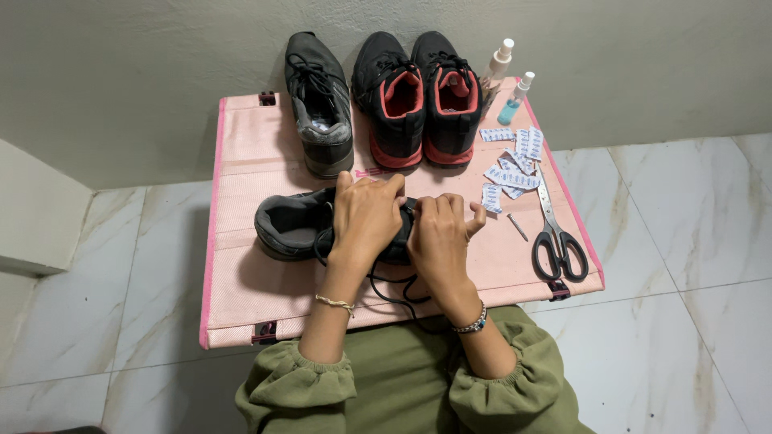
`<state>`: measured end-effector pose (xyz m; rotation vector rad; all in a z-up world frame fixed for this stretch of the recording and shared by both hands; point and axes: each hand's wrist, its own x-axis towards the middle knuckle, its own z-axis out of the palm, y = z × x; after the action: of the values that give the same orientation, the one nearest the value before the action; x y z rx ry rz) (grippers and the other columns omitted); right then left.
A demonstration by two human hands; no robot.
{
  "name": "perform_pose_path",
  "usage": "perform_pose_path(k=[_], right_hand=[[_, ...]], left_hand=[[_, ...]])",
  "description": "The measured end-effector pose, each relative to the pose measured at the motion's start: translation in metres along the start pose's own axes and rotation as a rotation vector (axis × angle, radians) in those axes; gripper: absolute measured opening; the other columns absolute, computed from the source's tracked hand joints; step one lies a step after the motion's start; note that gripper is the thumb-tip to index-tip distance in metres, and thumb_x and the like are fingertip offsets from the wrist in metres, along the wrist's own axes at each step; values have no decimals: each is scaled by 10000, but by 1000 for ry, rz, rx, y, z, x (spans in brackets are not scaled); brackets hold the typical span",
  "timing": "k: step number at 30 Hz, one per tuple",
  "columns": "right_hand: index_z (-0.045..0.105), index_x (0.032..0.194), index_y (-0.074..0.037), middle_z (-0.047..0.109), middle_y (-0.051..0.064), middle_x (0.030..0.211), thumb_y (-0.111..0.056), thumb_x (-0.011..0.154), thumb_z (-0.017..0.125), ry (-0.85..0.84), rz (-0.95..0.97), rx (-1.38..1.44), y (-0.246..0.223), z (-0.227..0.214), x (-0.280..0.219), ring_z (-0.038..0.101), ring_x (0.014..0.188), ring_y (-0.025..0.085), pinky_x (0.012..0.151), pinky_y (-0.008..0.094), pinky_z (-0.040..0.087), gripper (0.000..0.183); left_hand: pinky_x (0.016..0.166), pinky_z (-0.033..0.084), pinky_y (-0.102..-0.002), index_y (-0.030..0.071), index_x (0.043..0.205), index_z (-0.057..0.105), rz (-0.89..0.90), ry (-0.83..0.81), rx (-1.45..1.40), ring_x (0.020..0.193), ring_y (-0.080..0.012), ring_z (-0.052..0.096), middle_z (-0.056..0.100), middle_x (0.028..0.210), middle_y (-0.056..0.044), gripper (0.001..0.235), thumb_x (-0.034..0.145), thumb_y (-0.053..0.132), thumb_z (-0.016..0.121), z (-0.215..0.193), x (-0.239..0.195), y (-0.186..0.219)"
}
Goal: The person laces a black sneaker by threading the laces through the eyelets and adjusting them. They work on one shoe at a time on a pink mat.
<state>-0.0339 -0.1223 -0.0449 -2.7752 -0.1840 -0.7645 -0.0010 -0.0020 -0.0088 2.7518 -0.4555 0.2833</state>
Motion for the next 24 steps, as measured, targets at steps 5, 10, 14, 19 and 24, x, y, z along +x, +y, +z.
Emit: perform_pose_path(k=[5, 10, 14, 19, 24], right_hand=[[576, 789, -130, 550, 14, 673, -158, 765, 634, -97, 62, 151, 8, -9, 5, 503, 904, 170, 883, 493, 115, 69], [584, 695, -113, 558, 24, 625, -128, 736, 642, -88, 68, 173, -1, -17, 9, 516, 878, 171, 890, 497, 116, 72], [580, 704, -101, 556, 36, 621, -124, 733, 631, -112, 50, 170, -4, -17, 10, 513, 866, 175, 877, 495, 121, 63], [590, 746, -101, 546, 29, 639, -145, 761, 605, -153, 77, 278, 7, -11, 11, 492, 891, 180, 872, 509, 120, 50], [580, 828, -112, 511, 18, 699, -161, 808, 570, -206, 27, 274, 17, -10, 9, 439, 938, 192, 872, 525, 117, 54]], left_hand=[[770, 266, -373, 215, 798, 509, 0, 14, 3, 725, -235, 580, 597, 650, -41, 54, 796, 269, 513, 0, 0, 1], [777, 269, -374, 203, 803, 510, -1, 26, 17, 715, -237, 582, 602, 647, -56, 77, 789, 277, 529, 2, -1, 2], [762, 271, -373, 208, 804, 513, 10, 30, 13, 712, -238, 582, 597, 640, -49, 65, 786, 266, 534, 1, -1, 1], [757, 266, -367, 210, 811, 524, 11, 17, 0, 715, -234, 574, 603, 649, -45, 50, 794, 257, 524, -2, -1, 1], [774, 289, -386, 188, 876, 548, 58, 2, 2, 739, -230, 580, 630, 704, -52, 149, 757, 262, 597, -9, -10, 4]])
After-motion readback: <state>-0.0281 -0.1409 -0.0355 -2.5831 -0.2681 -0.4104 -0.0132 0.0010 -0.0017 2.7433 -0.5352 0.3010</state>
